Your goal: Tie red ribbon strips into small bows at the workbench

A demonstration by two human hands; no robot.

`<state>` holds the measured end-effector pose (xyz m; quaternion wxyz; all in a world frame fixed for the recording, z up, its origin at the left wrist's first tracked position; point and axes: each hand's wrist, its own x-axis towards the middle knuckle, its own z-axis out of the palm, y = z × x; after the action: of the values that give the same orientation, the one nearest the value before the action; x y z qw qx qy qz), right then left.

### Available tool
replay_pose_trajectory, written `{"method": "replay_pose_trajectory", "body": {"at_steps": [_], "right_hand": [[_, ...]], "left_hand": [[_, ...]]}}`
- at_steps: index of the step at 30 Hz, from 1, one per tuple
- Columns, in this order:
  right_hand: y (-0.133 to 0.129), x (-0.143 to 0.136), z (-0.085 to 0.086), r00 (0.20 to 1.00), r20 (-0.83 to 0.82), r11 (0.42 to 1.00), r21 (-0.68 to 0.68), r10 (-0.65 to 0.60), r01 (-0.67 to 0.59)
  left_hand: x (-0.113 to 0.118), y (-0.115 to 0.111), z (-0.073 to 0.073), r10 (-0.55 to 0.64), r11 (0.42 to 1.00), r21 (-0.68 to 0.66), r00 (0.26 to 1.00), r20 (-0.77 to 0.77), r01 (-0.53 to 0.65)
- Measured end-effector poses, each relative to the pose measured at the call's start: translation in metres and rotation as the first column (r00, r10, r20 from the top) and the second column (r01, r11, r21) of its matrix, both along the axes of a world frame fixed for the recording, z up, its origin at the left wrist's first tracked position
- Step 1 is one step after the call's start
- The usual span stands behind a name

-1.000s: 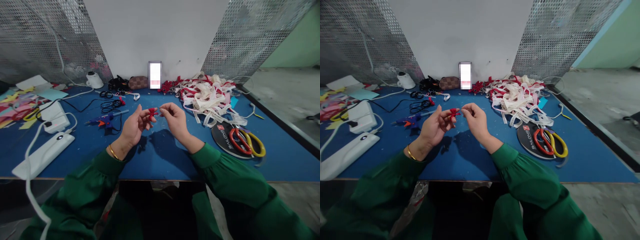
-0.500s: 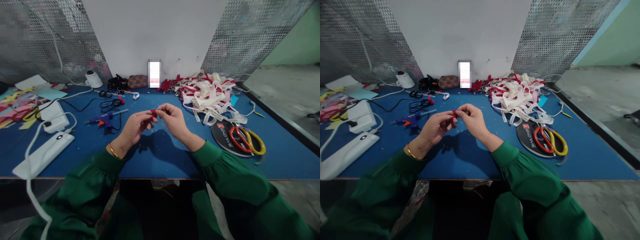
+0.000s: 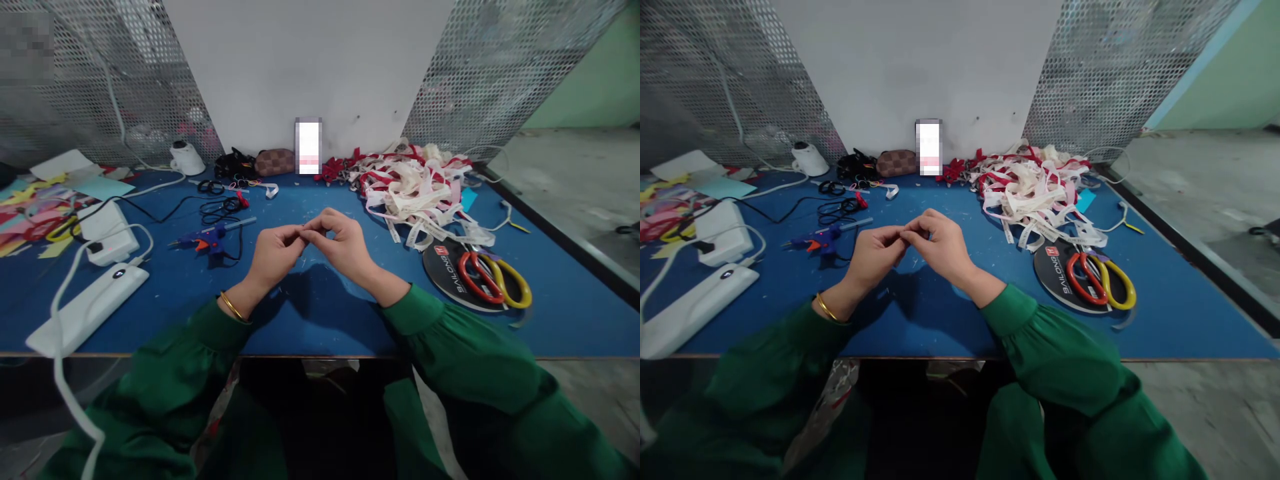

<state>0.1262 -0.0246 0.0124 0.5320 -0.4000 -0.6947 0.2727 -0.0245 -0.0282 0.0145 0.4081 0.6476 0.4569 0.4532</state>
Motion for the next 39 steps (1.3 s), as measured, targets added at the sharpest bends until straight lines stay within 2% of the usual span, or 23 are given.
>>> {"method": "replay_pose_trajectory", "body": {"at_steps": [2,4,8,11,14,17,20,22,24,26,28,30,33,35,37,39], "right_hand": [[0.005,0.002,-0.001,0.994,-0.105,0.999,-0.046,-0.020,0.015],[0.010,0.003,-0.001,0.974,-0.220,0.988,-0.156,-0.052,0.018],[0.013,0.000,-0.004,0.954,-0.288,0.909,-0.373,0.078,-0.186],[0.008,-0.004,-0.005,0.952,-0.292,0.893,-0.397,0.095,-0.211],[0.003,-0.005,-0.007,0.974,-0.214,0.941,-0.309,0.071,-0.137],[0.001,-0.003,-0.009,0.999,0.033,0.999,-0.031,0.035,-0.034],[-0.001,-0.001,-0.012,0.953,0.301,0.964,0.263,-0.048,-0.034],[-0.001,-0.001,-0.014,0.903,0.416,0.931,0.362,-0.106,-0.057],[-0.002,-0.001,-0.017,0.871,0.460,0.907,0.420,-0.174,-0.040],[-0.003,0.000,-0.018,0.879,0.415,0.899,0.437,-0.237,0.036],[-0.005,-0.001,-0.017,0.913,0.305,0.902,0.412,-0.272,0.131],[-0.007,-0.001,-0.014,0.948,0.197,0.920,0.355,-0.248,0.167],[-0.007,-0.002,-0.009,0.982,0.119,0.964,0.242,-0.145,0.113],[-0.006,0.000,-0.005,0.990,0.128,0.981,0.193,-0.058,0.032],[-0.005,0.003,-0.003,0.979,0.202,0.978,0.198,0.026,-0.067],[-0.003,0.005,-0.003,0.945,0.322,0.966,0.224,0.054,-0.132]], "left_hand": [[0.000,0.001,-0.001,0.014,1.000,-0.002,0.998,0.058,-0.014],[-0.001,0.003,-0.001,0.015,0.999,-0.053,0.985,0.170,-0.006],[-0.001,0.006,0.001,-0.001,0.992,-0.118,0.951,0.308,0.039],[0.000,0.005,0.001,-0.020,0.989,-0.131,0.948,0.319,0.065],[0.002,0.004,-0.001,-0.019,0.990,-0.125,0.948,0.318,0.062],[0.003,0.003,-0.001,0.008,0.983,-0.170,0.922,0.387,0.063],[0.001,0.003,0.001,0.049,0.959,-0.268,0.879,0.475,0.091],[-0.002,0.004,0.003,0.062,0.929,-0.339,0.846,0.530,0.145],[-0.004,0.005,0.003,0.059,0.892,-0.397,0.812,0.580,0.219],[-0.004,0.006,0.003,0.049,0.865,-0.421,0.788,0.614,0.274],[-0.004,0.006,0.002,0.035,0.862,-0.416,0.783,0.621,0.291],[-0.002,0.005,0.001,0.017,0.869,-0.401,0.792,0.610,0.290],[0.000,0.003,0.001,-0.002,0.883,-0.383,0.819,0.574,0.271],[0.001,0.001,0.002,-0.004,0.900,-0.365,0.843,0.538,0.238],[0.002,0.000,0.001,0.019,0.926,-0.335,0.863,0.504,0.176],[0.004,-0.002,-0.001,0.056,0.945,-0.305,0.866,0.496,0.114]]}}
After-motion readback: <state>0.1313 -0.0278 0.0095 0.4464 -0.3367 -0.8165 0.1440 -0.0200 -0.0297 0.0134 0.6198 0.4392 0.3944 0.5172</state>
